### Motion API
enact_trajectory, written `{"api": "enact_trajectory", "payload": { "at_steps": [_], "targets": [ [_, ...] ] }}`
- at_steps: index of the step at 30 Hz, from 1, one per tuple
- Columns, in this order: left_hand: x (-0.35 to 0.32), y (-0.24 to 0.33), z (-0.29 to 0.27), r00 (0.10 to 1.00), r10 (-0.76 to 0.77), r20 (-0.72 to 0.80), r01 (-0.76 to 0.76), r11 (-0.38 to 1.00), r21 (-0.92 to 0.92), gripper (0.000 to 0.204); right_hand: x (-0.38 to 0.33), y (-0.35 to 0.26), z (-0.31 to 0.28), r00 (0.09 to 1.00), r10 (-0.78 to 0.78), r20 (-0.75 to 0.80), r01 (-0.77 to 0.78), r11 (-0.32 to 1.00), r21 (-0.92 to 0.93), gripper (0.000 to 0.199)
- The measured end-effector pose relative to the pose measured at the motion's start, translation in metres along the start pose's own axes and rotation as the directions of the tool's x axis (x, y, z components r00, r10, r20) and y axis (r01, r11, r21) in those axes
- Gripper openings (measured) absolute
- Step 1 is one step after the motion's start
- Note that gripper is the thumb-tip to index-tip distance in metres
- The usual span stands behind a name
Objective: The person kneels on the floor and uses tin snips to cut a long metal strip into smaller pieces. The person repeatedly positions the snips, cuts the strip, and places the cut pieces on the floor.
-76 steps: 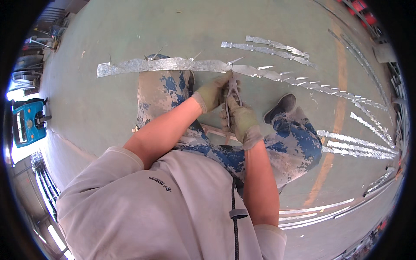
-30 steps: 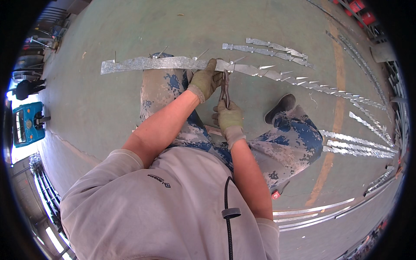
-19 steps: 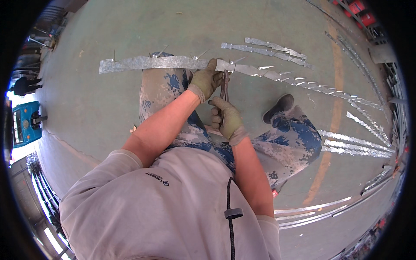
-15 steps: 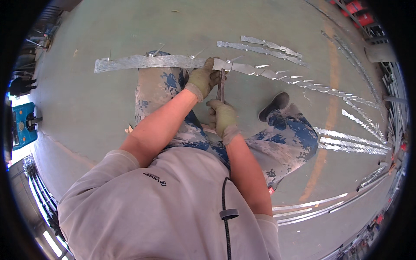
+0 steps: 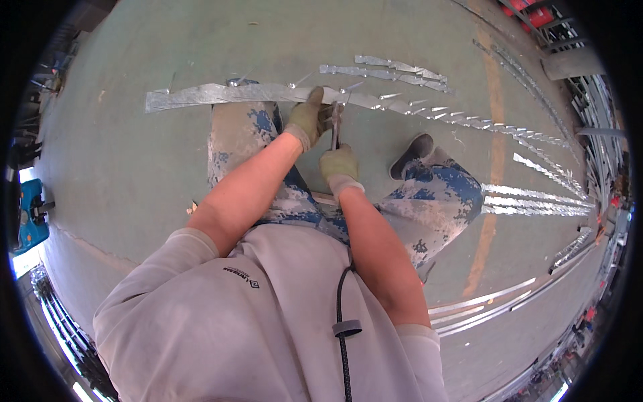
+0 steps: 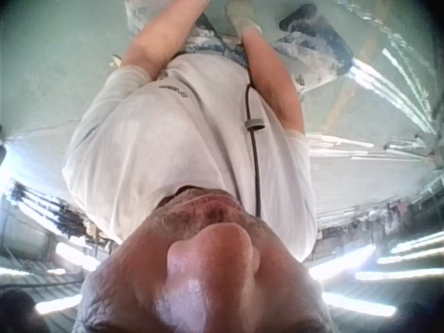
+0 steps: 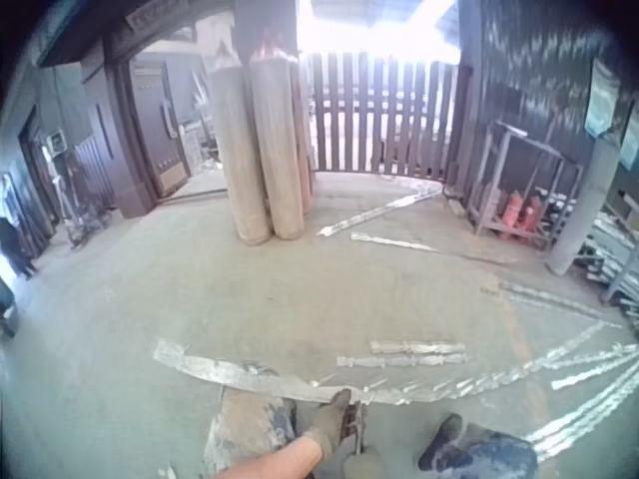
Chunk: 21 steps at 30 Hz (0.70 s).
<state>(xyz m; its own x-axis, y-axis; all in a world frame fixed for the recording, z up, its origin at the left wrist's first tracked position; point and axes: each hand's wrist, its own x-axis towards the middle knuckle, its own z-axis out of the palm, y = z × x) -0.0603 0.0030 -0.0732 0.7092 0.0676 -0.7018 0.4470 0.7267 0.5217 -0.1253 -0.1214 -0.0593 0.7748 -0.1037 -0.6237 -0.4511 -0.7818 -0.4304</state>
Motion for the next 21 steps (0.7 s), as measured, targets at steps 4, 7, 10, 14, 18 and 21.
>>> {"api": "enact_trajectory", "payload": {
  "at_steps": [4,7,10,14,18,21],
  "targets": [
    [-0.02,-0.016,0.007,0.97,-0.21,0.119,0.184,0.963,0.198,0.026,0.012,0.01,0.014,0.996,-0.084,-0.009,0.084,0.991,0.1,0.047],
    [-0.016,-0.016,0.021,0.969,-0.246,0.026,0.225,0.921,0.316,0.02,0.019,0.011,0.024,0.997,-0.074,-0.019,0.076,0.975,0.21,0.049],
    [-0.018,-0.017,0.036,0.983,-0.155,-0.094,0.181,0.866,0.467,0.015,0.005,0.007,0.017,0.986,-0.162,-0.033,0.165,0.941,0.295,0.048],
    [-0.02,-0.017,0.039,0.977,-0.138,-0.164,0.196,0.889,0.414,0.015,-0.011,0.024,-0.029,0.811,-0.264,0.522,-0.253,0.646,0.72,0.047],
    [-0.019,-0.014,0.043,0.962,-0.237,-0.133,0.267,0.921,0.283,0.016,-0.01,0.051,-0.028,0.668,-0.457,0.588,-0.596,0.145,0.79,0.03],
    [-0.023,-0.01,0.044,0.961,-0.256,-0.1,0.274,0.924,0.268,0.015,-0.01,0.051,-0.023,0.645,-0.423,0.636,-0.662,0.105,0.742,0.023]
  ]
}}
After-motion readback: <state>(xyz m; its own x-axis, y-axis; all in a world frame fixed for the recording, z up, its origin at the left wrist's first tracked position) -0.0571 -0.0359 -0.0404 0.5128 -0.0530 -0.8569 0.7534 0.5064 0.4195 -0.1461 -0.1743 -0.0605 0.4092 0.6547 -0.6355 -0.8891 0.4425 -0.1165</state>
